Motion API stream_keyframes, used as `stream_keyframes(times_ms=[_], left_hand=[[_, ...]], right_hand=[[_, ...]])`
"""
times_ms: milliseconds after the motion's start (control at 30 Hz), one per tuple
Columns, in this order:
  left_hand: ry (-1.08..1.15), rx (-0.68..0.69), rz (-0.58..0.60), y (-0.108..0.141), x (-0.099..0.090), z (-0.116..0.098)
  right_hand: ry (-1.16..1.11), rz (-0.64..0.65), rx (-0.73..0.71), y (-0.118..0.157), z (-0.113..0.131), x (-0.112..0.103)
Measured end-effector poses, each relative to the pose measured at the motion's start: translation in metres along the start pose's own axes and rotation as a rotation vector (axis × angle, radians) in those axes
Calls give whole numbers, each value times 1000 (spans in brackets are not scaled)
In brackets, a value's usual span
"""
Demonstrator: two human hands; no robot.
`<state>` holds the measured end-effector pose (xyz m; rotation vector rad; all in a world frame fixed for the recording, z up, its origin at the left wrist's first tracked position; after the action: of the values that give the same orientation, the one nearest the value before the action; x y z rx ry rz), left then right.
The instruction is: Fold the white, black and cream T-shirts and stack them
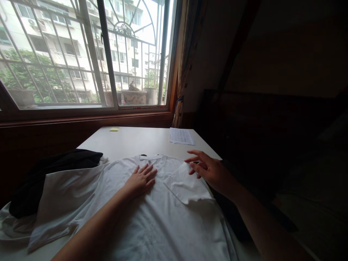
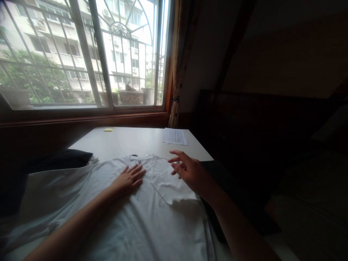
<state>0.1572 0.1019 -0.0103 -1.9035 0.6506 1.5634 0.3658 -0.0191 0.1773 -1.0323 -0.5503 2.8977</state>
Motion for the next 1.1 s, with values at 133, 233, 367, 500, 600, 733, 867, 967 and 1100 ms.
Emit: stream_keyframes(times_ms=[133, 233, 367, 500, 600, 733, 867, 967, 1100], left_hand=[[-5, 8, -6, 0, 0, 0], [-4, 9, -5, 0, 0, -1], [5, 5, 3, -1, 1, 0], [46, -10, 12, -4, 1, 4], [122, -41, -53, -12, -11, 4], [219, -27, -152, -38, -32, -18], [322, 10, -164, -80, -35, -61], [418, 1, -139, -113, -25, -90], [531, -74, -98, -151, -7, -110]], right_hand=[[224, -58, 74, 20, -41, -28], [326, 128, 139, 52, -85, -20], [426, 225, 155, 99, -125, -3], [563, 104, 143, 117, -143, 5], [648, -17, 76, 119, -142, 6], [725, -200, -89, 125, -125, 2], [757, -325, -190, 134, -111, 2], [758, -352, -223, 137, -105, 7], [701, -340, -219, 137, -104, 10]])
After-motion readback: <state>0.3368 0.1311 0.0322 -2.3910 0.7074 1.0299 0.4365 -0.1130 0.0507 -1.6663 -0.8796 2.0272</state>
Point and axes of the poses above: each hand's wrist, its own y-axis away from the middle knuckle, its own x-axis out of the palm, z = x × y, the point moved 10 cm from there along -y, towards the middle knuckle, and after that the axes turned 1 degree about -z, right-handed, at the moved point
